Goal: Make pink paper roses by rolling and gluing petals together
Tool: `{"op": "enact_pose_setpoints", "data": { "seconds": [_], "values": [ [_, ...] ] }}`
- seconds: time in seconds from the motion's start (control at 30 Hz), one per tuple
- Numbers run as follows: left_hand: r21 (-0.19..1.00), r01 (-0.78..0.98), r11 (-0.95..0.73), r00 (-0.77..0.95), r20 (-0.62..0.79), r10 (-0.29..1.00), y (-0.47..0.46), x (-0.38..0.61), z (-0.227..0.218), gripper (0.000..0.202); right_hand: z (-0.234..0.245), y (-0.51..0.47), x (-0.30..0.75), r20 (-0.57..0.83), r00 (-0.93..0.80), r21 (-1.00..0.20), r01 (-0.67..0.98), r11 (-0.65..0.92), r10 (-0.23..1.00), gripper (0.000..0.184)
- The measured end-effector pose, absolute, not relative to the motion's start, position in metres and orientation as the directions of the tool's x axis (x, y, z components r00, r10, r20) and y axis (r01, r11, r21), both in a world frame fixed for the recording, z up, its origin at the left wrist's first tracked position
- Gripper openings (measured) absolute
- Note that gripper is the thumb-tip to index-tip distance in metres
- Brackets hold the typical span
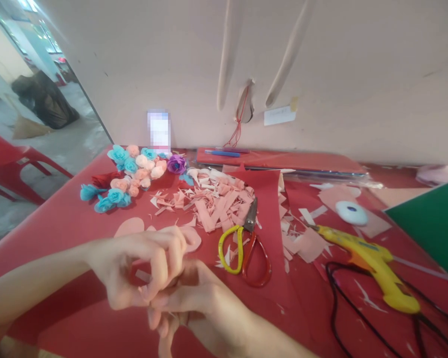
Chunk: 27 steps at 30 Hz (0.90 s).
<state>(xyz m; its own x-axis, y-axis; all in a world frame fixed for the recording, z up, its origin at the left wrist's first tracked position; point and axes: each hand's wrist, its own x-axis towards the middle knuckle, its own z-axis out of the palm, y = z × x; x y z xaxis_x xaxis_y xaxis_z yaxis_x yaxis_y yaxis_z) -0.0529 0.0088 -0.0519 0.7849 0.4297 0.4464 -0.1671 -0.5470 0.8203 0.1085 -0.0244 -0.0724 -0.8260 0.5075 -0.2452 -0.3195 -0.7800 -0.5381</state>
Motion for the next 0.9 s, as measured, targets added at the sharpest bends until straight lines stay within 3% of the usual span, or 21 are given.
{"op": "enact_pose_setpoints", "data": {
  "seconds": [0.23,0.37,0.53,0.73,0.9],
  "values": [
    [0.823,-0.141,-0.551,0.753,0.451,0.480,0.006,-0.053,-0.049,0.024,-0.070,-0.022,0.108,-0.187,-0.823,-0.557,-0.361,-0.748,0.536,0.008],
    [0.816,-0.088,-0.571,0.720,0.448,0.529,0.005,-0.054,-0.040,0.027,-0.064,-0.017,0.110,-0.148,-0.771,-0.622,-0.415,-0.664,0.620,0.007],
    [0.780,-0.024,-0.625,0.679,0.471,0.562,0.009,-0.056,-0.038,0.027,-0.061,-0.018,0.114,-0.198,-0.671,-0.738,-0.377,-0.559,0.714,0.012],
    [0.710,0.088,-0.698,0.572,0.538,0.619,0.008,-0.051,-0.042,0.021,-0.055,-0.029,0.113,-0.210,-0.340,-0.916,-0.261,-0.306,0.917,0.010],
    [0.652,0.135,-0.746,0.572,0.564,0.596,0.007,-0.048,-0.044,0.021,-0.052,-0.031,0.113,0.071,-0.231,-0.991,-0.130,0.041,0.970,0.009]
  ]
}}
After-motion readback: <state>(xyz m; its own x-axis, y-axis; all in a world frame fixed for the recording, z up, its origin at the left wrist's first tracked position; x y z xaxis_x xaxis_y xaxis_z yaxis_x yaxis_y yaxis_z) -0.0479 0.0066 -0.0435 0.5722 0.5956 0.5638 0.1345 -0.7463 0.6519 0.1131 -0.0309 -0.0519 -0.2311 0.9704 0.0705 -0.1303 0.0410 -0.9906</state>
